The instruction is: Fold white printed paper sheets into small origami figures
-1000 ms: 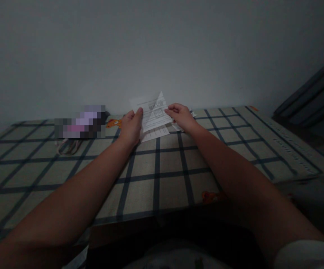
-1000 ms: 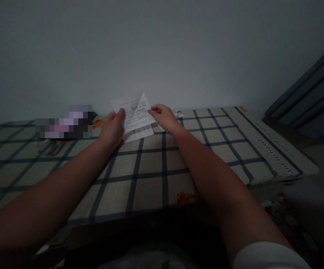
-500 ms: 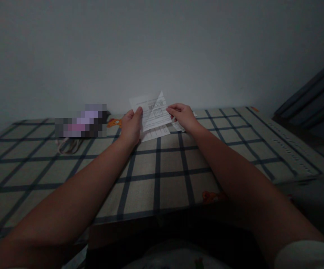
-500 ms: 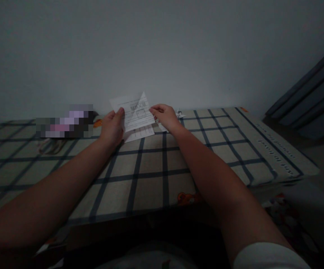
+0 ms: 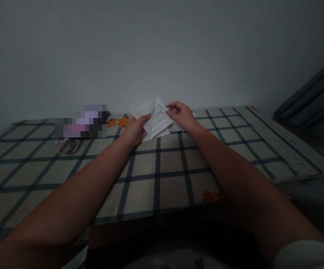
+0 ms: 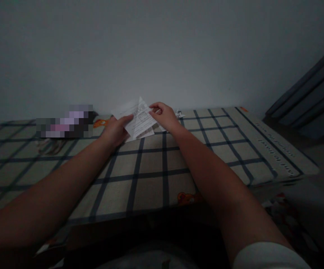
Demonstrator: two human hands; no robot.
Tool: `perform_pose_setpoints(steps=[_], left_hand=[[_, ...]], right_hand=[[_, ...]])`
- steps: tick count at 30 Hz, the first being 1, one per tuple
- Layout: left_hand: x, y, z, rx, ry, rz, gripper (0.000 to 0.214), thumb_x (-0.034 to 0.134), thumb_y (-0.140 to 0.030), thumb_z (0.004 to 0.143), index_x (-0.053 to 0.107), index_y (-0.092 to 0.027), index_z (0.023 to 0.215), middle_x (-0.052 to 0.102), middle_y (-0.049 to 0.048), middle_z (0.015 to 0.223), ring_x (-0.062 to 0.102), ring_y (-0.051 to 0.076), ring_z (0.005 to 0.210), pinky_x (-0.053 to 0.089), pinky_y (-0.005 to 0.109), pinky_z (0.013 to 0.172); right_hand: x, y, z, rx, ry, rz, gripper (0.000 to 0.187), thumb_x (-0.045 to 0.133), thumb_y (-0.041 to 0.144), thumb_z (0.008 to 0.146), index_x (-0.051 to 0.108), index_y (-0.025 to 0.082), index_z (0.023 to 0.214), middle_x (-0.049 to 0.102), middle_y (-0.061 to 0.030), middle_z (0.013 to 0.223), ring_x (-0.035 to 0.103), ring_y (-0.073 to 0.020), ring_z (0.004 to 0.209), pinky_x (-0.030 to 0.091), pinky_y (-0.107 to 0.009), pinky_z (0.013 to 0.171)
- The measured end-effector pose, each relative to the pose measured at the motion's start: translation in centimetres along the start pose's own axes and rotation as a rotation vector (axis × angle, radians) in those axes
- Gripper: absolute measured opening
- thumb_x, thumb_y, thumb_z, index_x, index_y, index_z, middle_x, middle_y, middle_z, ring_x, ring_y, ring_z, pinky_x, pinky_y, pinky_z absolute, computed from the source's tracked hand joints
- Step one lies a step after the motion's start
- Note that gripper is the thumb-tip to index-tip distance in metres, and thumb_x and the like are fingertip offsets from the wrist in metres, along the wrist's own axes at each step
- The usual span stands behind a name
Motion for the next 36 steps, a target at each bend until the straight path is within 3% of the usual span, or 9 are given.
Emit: perform_pose_setpoints(steps=[3, 6, 10, 15, 19, 24, 27, 31, 36], left_hand=[[0.0, 0.4, -0.2, -0.057, -0.030, -0.017, 0.027, 0.067, -0.011, 0.073, 0.067, -0.012, 0.101, 0.075, 0.0115, 0.107, 0.070, 0.029, 0.104, 0.050, 0.050, 0.104], [0.1, 0.6, 0.0, -0.094, -0.059, -0.061, 0.024, 0.061, -0.009, 0.077, 0.066, -0.011, 0.100, 0.073, 0.0136, 0.109, 0.067, 0.030, 0.111, 0.049, 0.051, 0.104], [-0.1, 0.6, 0.2, -0.134, -0.096, -0.118, 0.028, 0.057, -0.008, 0.079, 0.064, -0.011, 0.106, 0.072, 0.0127, 0.109, 0.068, 0.026, 0.109, 0.053, 0.044, 0.100], [-0.1, 0.5, 0.2, -0.208, -0.059, -0.189, 0.027, 0.053, -0.012, 0.083, 0.064, -0.009, 0.107, 0.073, 0.0114, 0.105, 0.070, 0.019, 0.091, 0.057, 0.028, 0.082], [0.3, 0.3, 0.1, -0.223, 0.014, -0.200, 0.027, 0.054, -0.016, 0.082, 0.065, -0.011, 0.106, 0.073, 0.0093, 0.099, 0.068, 0.016, 0.082, 0.056, 0.025, 0.073], [0.8, 0.3, -0.4, -0.251, 0.093, -0.176, 0.023, 0.060, -0.021, 0.079, 0.066, -0.012, 0.099, 0.071, 0.0061, 0.089, 0.064, 0.015, 0.074, 0.053, 0.024, 0.066], [0.9, 0.2, -0.6, -0.214, 0.099, -0.126, 0.021, 0.067, -0.026, 0.076, 0.066, -0.016, 0.095, 0.070, 0.0042, 0.091, 0.063, 0.014, 0.081, 0.053, 0.025, 0.074], [1.0, 0.2, -0.7, -0.128, 0.111, -0.032, 0.025, 0.077, -0.029, 0.071, 0.062, -0.020, 0.089, 0.069, 0.0009, 0.098, 0.063, 0.015, 0.093, 0.052, 0.032, 0.089], [1.2, 0.5, -0.4, -0.053, 0.199, 0.071, 0.038, 0.084, -0.026, 0.066, 0.065, -0.022, 0.098, 0.068, 0.0019, 0.109, 0.063, 0.014, 0.098, 0.048, 0.033, 0.095]], right_hand=[[-0.1, 1.3, -0.4, -0.191, 0.012, -0.247, 0.046, 0.066, 0.015, 0.077, 0.059, 0.019, 0.122, 0.058, -0.0092, 0.117, 0.058, -0.0175, 0.096, 0.049, -0.035, 0.089], [0.6, 2.8, -1.1, -0.341, 0.118, -0.454, 0.046, 0.062, 0.013, 0.080, 0.061, 0.019, 0.126, 0.055, -0.0118, 0.125, 0.049, -0.0236, 0.119, 0.041, -0.039, 0.102], [2.1, 4.2, -2.1, -0.397, 0.276, -0.640, 0.037, 0.053, 0.011, 0.084, 0.070, 0.021, 0.116, 0.060, -0.0094, 0.124, 0.047, -0.0270, 0.120, 0.036, -0.044, 0.102], [3.7, 4.4, -3.0, -0.406, 0.415, -0.675, 0.049, 0.061, 0.020, 0.082, 0.063, 0.025, 0.130, 0.054, -0.0104, 0.137, 0.043, -0.0306, 0.128, 0.031, -0.049, 0.103], [3.8, 4.0, -3.0, -0.398, 0.397, -0.628, 0.048, 0.068, 0.036, 0.082, 0.064, 0.023, 0.129, 0.053, -0.0115, 0.139, 0.041, -0.0310, 0.131, 0.030, -0.048, 0.105], [3.4, 3.9, -2.7, -0.427, 0.341, -0.555, 0.034, 0.065, 0.037, 0.087, 0.070, 0.022, 0.117, 0.059, -0.0099, 0.130, 0.047, -0.0265, 0.126, 0.032, -0.044, 0.103], [3.3, 3.9, -2.5, -0.467, 0.309, -0.511, 0.028, 0.059, 0.039, 0.092, 0.072, 0.020, 0.108, 0.064, -0.0093, 0.123, 0.051, -0.0249, 0.120, 0.035, -0.042, 0.101], [3.2, 3.5, -2.0, -0.503, 0.248, -0.414, 0.038, 0.047, 0.043, 0.098, 0.072, 0.016, 0.094, 0.070, -0.0095, 0.104, 0.057, -0.0219, 0.105, 0.041, -0.038, 0.094], [3.0, 3.4, -1.5, -0.515, 0.197, -0.331, 0.037, 0.045, 0.039, 0.098, 0.070, 0.016, 0.084, 0.068, -0.0103, 0.092, 0.059, -0.0211, 0.096, 0.044, -0.038, 0.092]])
Point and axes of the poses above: each hand's wrist, its own z-axis towards the middle knuckle, its own x-axis out of the palm, y = z × x, the point moved 6 cm from there along z, towards the middle knuckle
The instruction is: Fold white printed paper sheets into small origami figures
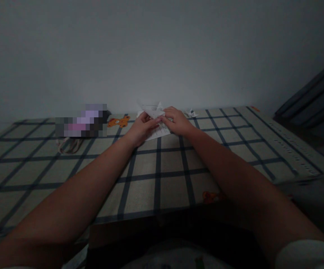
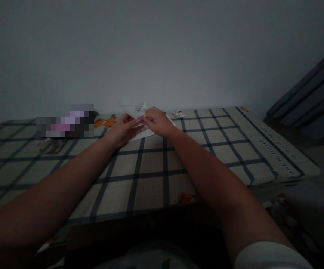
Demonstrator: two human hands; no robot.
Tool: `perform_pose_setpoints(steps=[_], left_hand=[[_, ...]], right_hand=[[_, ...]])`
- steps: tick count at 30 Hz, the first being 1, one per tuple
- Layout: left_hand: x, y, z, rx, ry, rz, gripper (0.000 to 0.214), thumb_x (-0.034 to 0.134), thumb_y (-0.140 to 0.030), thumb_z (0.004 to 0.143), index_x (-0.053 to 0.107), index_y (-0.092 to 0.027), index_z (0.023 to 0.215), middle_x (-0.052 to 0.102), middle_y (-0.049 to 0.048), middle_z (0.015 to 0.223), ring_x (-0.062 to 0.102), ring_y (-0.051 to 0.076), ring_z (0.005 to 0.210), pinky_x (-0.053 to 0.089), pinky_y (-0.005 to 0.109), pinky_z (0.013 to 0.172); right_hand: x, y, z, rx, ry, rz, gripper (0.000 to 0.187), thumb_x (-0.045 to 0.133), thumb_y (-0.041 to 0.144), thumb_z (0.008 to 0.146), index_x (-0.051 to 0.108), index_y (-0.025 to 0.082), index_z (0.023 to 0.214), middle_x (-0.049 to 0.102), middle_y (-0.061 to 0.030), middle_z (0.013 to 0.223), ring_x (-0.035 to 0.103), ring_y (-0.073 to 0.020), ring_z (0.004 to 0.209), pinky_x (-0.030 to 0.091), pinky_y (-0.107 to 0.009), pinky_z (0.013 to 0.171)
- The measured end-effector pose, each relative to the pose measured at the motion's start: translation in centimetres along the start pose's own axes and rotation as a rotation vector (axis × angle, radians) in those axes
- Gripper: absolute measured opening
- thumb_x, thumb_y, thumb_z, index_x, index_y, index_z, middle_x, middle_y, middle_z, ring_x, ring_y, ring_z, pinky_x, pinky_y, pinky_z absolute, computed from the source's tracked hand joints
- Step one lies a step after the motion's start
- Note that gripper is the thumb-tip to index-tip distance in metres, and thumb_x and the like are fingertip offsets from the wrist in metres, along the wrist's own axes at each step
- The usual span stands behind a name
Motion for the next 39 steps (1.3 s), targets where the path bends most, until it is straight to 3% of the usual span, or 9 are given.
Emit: perform_pose_setpoints(steps=[3, 9, 13, 18, 22, 27, 32, 36, 39], left_hand=[[0.3, -0.1, 0.0, 0.008, 0.021, 0.007, 0.039, 0.086, -0.028, 0.064, 0.065, -0.020, 0.096, 0.069, 0.0030, 0.106, 0.064, 0.015, 0.096, 0.046, 0.035, 0.100], [1.0, -0.6, -0.5, 0.005, 0.009, -0.026, 0.046, 0.088, -0.021, 0.058, 0.064, -0.018, 0.097, 0.071, 0.0037, 0.100, 0.066, 0.016, 0.093, 0.046, 0.037, 0.101], [0.8, -0.5, -0.5, -0.002, -0.009, -0.031, 0.046, 0.086, -0.019, 0.060, 0.064, -0.017, 0.101, 0.072, 0.0056, 0.100, 0.067, 0.018, 0.094, 0.047, 0.037, 0.100], [1.0, -0.3, -0.7, -0.029, 0.011, -0.006, 0.038, 0.086, -0.022, 0.063, 0.070, -0.016, 0.096, 0.074, 0.0074, 0.098, 0.067, 0.022, 0.101, 0.046, 0.038, 0.102], [0.9, -0.4, -0.5, 0.016, 0.009, -0.034, 0.036, 0.087, -0.024, 0.062, 0.070, -0.018, 0.094, 0.074, 0.0052, 0.099, 0.068, 0.020, 0.100, 0.047, 0.037, 0.103], [0.7, -0.1, -0.4, -0.001, 0.050, -0.037, 0.027, 0.084, -0.032, 0.068, 0.073, -0.015, 0.086, 0.074, 0.0075, 0.097, 0.068, 0.021, 0.100, 0.047, 0.039, 0.103], [1.3, -0.2, -0.8, -0.044, 0.133, -0.085, 0.037, 0.085, -0.034, 0.066, 0.071, -0.018, 0.097, 0.071, 0.0085, 0.112, 0.062, 0.024, 0.117, 0.044, 0.038, 0.106], [1.5, -0.4, -1.1, -0.066, 0.130, -0.088, 0.040, 0.086, -0.040, 0.064, 0.072, -0.018, 0.094, 0.071, 0.0075, 0.109, 0.061, 0.024, 0.114, 0.044, 0.038, 0.106], [1.6, -0.6, -1.2, -0.053, 0.124, -0.081, 0.028, 0.084, -0.039, 0.066, 0.071, -0.018, 0.079, 0.071, 0.0037, 0.090, 0.063, 0.021, 0.105, 0.044, 0.039, 0.105]], right_hand=[[-0.1, 0.4, 0.1, 0.013, -0.001, 0.068, 0.029, 0.048, 0.034, 0.096, 0.070, 0.017, 0.089, 0.068, -0.0098, 0.100, 0.058, -0.0208, 0.103, 0.043, -0.037, 0.095], [-0.1, 0.4, 0.0, 0.239, 0.033, 0.227, 0.038, 0.047, 0.044, 0.094, 0.058, 0.016, 0.070, 0.057, -0.0018, 0.069, 0.051, -0.0139, 0.068, 0.038, -0.028, 0.065], [-0.4, 0.1, 0.1, 0.331, 0.003, 0.248, 0.039, 0.046, 0.049, 0.094, 0.058, 0.017, 0.075, 0.053, 0.0000, 0.068, 0.048, -0.0136, 0.068, 0.036, -0.027, 0.063], [-0.3, 0.7, 0.3, 0.187, 0.058, 0.097, 0.033, 0.046, 0.039, 0.094, 0.058, 0.017, 0.072, 0.060, -0.0051, 0.077, 0.054, -0.0175, 0.080, 0.042, -0.031, 0.076], [-0.1, 1.3, 0.2, 0.055, 0.054, 0.070, 0.023, 0.049, 0.026, 0.091, 0.069, 0.016, 0.097, 0.069, -0.0113, 0.105, 0.059, -0.0215, 0.105, 0.044, -0.037, 0.094], [0.2, 1.8, 0.0, -0.014, 0.083, 0.086, 0.027, 0.054, 0.022, 0.089, 0.071, 0.017, 0.110, 0.070, -0.0085, 0.118, 0.059, -0.0198, 0.114, 0.042, -0.039, 0.103], [0.8, 2.3, -0.1, -0.019, 0.141, 0.076, 0.042, 0.054, 0.018, 0.088, 0.062, 0.019, 0.129, 0.063, -0.0086, 0.133, 0.052, -0.0207, 0.127, 0.037, -0.043, 0.110], [0.9, 2.5, -0.1, 0.027, 0.144, 0.137, 0.035, 0.050, 0.023, 0.091, 0.062, 0.015, 0.123, 0.064, -0.0111, 0.128, 0.056, -0.0206, 0.119, 0.040, -0.038, 0.104], [0.7, 2.0, 0.1, 0.143, 0.118, 0.176, 0.025, 0.046, 0.032, 0.094, 0.063, 0.015, 0.098, 0.068, -0.0076, 0.098, 0.060, -0.0177, 0.088, 0.045, -0.031, 0.080]])
Point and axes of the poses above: each hand's wrist, its own z-axis towards the middle knuckle, its own x-axis out of the palm, y = z × x, the point moved 6 cm from there along z, towards the middle knuckle
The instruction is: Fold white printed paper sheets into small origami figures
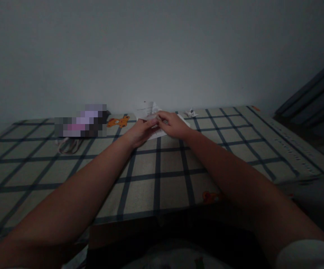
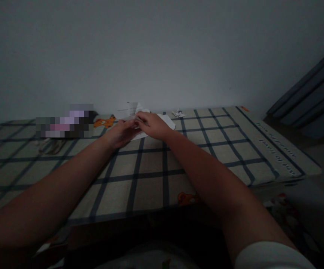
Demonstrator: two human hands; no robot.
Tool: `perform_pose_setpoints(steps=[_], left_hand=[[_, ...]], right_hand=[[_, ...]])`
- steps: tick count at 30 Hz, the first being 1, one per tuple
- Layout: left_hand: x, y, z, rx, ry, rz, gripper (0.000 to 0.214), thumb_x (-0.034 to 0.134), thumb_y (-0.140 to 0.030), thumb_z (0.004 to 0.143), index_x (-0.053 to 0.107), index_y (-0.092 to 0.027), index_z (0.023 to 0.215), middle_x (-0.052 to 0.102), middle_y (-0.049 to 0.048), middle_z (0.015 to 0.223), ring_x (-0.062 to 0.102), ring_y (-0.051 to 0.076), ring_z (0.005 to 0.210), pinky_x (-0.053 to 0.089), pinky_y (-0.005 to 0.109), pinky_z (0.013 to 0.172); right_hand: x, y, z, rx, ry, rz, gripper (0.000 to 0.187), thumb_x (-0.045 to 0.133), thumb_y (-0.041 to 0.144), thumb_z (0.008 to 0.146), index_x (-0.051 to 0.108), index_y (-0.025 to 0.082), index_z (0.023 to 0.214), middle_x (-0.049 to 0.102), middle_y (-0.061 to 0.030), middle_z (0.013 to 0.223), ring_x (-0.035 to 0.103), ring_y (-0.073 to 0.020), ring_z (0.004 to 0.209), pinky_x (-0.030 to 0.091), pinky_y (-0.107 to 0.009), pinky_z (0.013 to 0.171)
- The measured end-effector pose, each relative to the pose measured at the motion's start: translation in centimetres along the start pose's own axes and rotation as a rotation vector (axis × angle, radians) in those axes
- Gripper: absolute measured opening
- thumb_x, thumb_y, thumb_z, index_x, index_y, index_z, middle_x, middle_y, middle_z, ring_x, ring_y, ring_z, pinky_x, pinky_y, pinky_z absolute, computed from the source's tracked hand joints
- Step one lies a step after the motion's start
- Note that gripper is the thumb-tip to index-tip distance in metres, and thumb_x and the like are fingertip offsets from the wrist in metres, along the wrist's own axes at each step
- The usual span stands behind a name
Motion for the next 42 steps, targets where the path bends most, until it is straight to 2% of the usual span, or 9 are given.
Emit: perform_pose_setpoints(steps=[2, 7, 12, 17, 25, 29, 32, 35, 42], left_hand=[[0.1, -0.1, 0.0, 0.018, -0.010, 0.006, 0.023, 0.083, -0.035, 0.068, 0.071, -0.018, 0.078, 0.071, 0.0025, 0.087, 0.064, 0.019, 0.101, 0.044, 0.040, 0.104], [0.0, 0.2, 0.3, 0.008, -0.051, 0.013, 0.034, 0.086, -0.026, 0.065, 0.071, -0.019, 0.095, 0.072, 0.0044, 0.104, 0.065, 0.018, 0.099, 0.044, 0.039, 0.104], [-0.3, 0.3, 0.6, 0.020, -0.092, 0.030, 0.033, 0.083, -0.024, 0.068, 0.070, -0.019, 0.098, 0.072, 0.0045, 0.107, 0.066, 0.016, 0.097, 0.046, 0.036, 0.101], [-1.2, 0.4, 0.9, 0.063, -0.153, 0.085, 0.029, 0.080, -0.026, 0.072, 0.070, -0.019, 0.098, 0.073, 0.0050, 0.105, 0.067, 0.017, 0.094, 0.050, 0.034, 0.096], [-1.8, 0.3, 1.0, 0.100, -0.195, 0.060, 0.029, 0.079, -0.027, 0.073, 0.071, -0.016, 0.099, 0.075, 0.0065, 0.103, 0.069, 0.017, 0.090, 0.053, 0.032, 0.090], [-1.9, 0.3, 1.0, 0.081, -0.216, 0.072, 0.029, 0.079, -0.028, 0.074, 0.070, -0.017, 0.099, 0.075, 0.0066, 0.104, 0.069, 0.018, 0.091, 0.053, 0.032, 0.089], [-1.9, 0.2, 1.0, 0.077, -0.223, 0.065, 0.028, 0.080, -0.026, 0.072, 0.070, -0.017, 0.097, 0.075, 0.0065, 0.102, 0.069, 0.018, 0.089, 0.053, 0.033, 0.090], [-1.8, 0.1, 0.9, 0.069, -0.222, 0.061, 0.028, 0.080, -0.025, 0.072, 0.070, -0.016, 0.097, 0.075, 0.0065, 0.099, 0.069, 0.017, 0.087, 0.052, 0.034, 0.091], [-2.4, 0.2, 0.8, 0.055, -0.278, 0.086, 0.031, 0.082, -0.029, 0.070, 0.073, -0.015, 0.095, 0.075, 0.0071, 0.099, 0.070, 0.017, 0.084, 0.053, 0.030, 0.082]], right_hand=[[-0.3, -0.2, 0.1, 0.043, -0.042, 0.024, 0.027, 0.043, 0.039, 0.095, 0.057, 0.017, 0.085, 0.063, -0.0035, 0.083, 0.055, -0.0152, 0.075, 0.040, -0.028, 0.069], [-0.9, -0.4, 0.2, 0.075, -0.135, 0.069, 0.030, 0.046, 0.042, 0.094, 0.047, 0.019, 0.074, 0.050, 0.0015, 0.070, 0.045, -0.0124, 0.067, 0.034, -0.026, 0.064], [-1.8, -1.3, 0.1, 0.212, -0.262, 0.135, 0.035, 0.055, 0.046, 0.090, 0.048, 0.019, 0.069, 0.045, 0.0033, 0.064, 0.042, -0.0112, 0.063, 0.032, -0.026, 0.061], [-2.3, -1.9, 0.2, 0.263, -0.314, 0.197, 0.030, 0.063, 0.046, 0.084, 0.058, 0.017, 0.078, 0.056, 0.0010, 0.072, 0.048, -0.0127, 0.069, 0.037, -0.027, 0.066], [-2.3, -3.9, 0.1, 0.288, -0.462, 0.360, 0.028, 0.068, 0.036, 0.080, 0.054, 0.021, 0.098, 0.050, 0.0056, 0.069, 0.049, -0.0105, 0.063, 0.040, -0.025, 0.061], [-2.0, -4.6, 0.2, 0.312, -0.436, 0.449, 0.035, 0.068, 0.037, 0.080, 0.054, 0.019, 0.107, 0.055, 0.0042, 0.073, 0.054, -0.0109, 0.067, 0.043, -0.025, 0.064], [-1.9, -4.3, 0.2, 0.338, -0.394, 0.400, 0.028, 0.068, 0.040, 0.080, 0.061, 0.017, 0.094, 0.060, 0.0011, 0.077, 0.055, -0.0116, 0.072, 0.044, -0.026, 0.069], [-2.1, -3.7, 0.1, 0.343, -0.365, 0.342, 0.028, 0.065, 0.044, 0.082, 0.063, 0.016, 0.079, 0.059, 0.0005, 0.073, 0.052, -0.0116, 0.069, 0.041, -0.027, 0.067], [-2.3, -3.2, 0.1, 0.327, -0.349, 0.342, 0.030, 0.064, 0.042, 0.083, 0.065, 0.014, 0.076, 0.058, 0.0002, 0.070, 0.050, -0.0118, 0.067, 0.039, -0.027, 0.066]])
Point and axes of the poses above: each hand's wrist, its own z-axis towards the middle knuckle, its own x-axis out of the palm, y = z × x, the point moved 6 cm from there along z, towards the middle knuckle
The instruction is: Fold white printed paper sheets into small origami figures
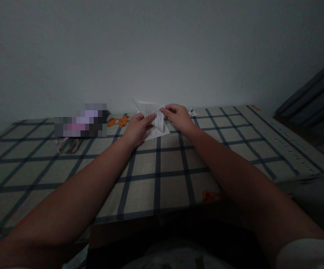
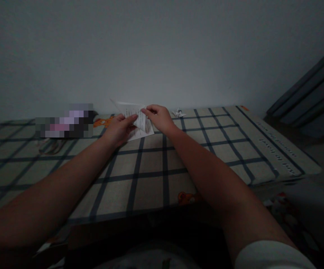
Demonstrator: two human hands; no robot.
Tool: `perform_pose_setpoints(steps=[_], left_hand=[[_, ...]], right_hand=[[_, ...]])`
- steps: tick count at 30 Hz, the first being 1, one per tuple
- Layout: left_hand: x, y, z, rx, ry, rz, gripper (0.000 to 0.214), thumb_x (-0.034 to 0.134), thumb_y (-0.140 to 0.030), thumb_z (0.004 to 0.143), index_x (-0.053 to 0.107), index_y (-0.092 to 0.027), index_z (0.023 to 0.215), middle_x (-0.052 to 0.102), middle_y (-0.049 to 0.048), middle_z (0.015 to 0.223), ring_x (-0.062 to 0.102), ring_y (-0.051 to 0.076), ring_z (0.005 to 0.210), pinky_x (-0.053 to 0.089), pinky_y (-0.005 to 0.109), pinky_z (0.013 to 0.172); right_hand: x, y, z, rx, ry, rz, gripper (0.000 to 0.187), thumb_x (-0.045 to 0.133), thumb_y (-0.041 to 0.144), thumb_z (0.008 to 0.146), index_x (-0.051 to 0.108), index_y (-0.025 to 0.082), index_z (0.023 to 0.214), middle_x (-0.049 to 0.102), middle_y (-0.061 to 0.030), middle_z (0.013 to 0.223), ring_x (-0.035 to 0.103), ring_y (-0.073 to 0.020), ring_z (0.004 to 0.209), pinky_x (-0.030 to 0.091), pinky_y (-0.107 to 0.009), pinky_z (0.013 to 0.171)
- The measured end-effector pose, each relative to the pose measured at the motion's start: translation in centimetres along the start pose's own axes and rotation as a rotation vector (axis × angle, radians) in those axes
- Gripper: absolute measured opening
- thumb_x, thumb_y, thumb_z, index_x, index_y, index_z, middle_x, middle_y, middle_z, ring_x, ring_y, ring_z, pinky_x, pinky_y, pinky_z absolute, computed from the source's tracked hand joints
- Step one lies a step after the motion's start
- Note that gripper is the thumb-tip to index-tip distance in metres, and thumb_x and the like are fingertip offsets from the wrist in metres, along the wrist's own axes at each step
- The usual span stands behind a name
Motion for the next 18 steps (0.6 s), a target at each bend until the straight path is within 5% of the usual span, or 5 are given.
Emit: perform_pose_setpoints(steps=[18], left_hand=[[-0.19, 0.02, 0.23, 0.020, -0.005, -0.027, 0.023, 0.081, -0.027, 0.070, 0.075, -0.015, 0.088, 0.076, 0.0059, 0.094, 0.069, 0.014, 0.081, 0.054, 0.026, 0.078]], right_hand=[[-0.05, 0.01, -0.09, 0.036, 0.012, 0.034, 0.026, 0.064, 0.040, 0.083, 0.065, 0.014, 0.075, 0.058, 0.0001, 0.070, 0.051, -0.0116, 0.067, 0.041, -0.027, 0.067]])
Point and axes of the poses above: each hand's wrist, its own z-axis towards the middle knuckle, its own x-axis out of the palm, y = z × x, the point moved 6 cm from there along z, towards the middle knuckle
